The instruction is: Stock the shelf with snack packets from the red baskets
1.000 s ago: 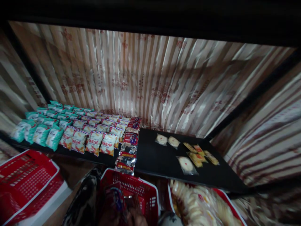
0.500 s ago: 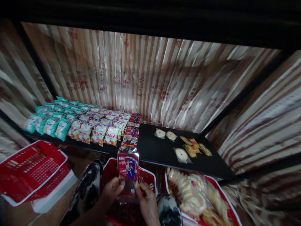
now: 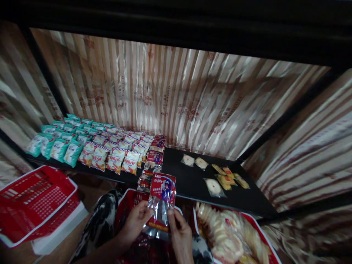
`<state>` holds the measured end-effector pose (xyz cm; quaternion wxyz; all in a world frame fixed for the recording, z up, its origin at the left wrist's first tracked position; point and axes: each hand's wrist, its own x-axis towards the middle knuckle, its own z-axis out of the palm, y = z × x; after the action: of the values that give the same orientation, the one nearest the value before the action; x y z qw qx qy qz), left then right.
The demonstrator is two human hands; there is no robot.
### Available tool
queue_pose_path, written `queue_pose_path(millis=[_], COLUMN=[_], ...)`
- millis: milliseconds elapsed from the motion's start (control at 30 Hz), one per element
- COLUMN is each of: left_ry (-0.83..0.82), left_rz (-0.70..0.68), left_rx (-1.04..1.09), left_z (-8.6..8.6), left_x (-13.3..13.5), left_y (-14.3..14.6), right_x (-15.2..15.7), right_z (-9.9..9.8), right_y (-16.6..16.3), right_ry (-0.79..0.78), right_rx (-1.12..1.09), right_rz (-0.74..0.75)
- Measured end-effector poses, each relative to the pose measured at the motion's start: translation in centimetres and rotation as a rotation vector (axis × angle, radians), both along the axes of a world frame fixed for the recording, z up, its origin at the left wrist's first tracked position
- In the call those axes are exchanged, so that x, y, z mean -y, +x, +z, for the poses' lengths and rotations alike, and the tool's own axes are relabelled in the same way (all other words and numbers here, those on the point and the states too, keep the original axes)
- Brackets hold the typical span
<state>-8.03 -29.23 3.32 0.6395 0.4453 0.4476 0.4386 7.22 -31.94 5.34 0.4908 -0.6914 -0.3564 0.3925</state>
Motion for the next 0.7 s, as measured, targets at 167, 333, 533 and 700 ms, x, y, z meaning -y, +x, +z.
queue_pose_path(millis=[167,333,533,700], left_ry=[0.002,-0.007,0.054,0.182], left_rz=[0.015,0.063,0.122,0.274], left_rx=[0.0,-0.013,-0.018,-0.13], left_z=[-0.6,-1.5,-0.5,0.1], left_x=[-0.8,-2.1,-4.4,-7.5], left_y=[1.8,2.7,2.6,2.6], right_x=[-1.0,-2.4,-5.3,-9.5], right_z=[0.7,0.5,0.1,1.1], right_y=[1.1,1.9,1.6,1.2], right_ry=[0.002,-0.069,-0.058,0.058], right_rx=[0.027,-0.014,-0.124,-0.134], right_rz=[-0.069,-0.151,-0.127,-0.01])
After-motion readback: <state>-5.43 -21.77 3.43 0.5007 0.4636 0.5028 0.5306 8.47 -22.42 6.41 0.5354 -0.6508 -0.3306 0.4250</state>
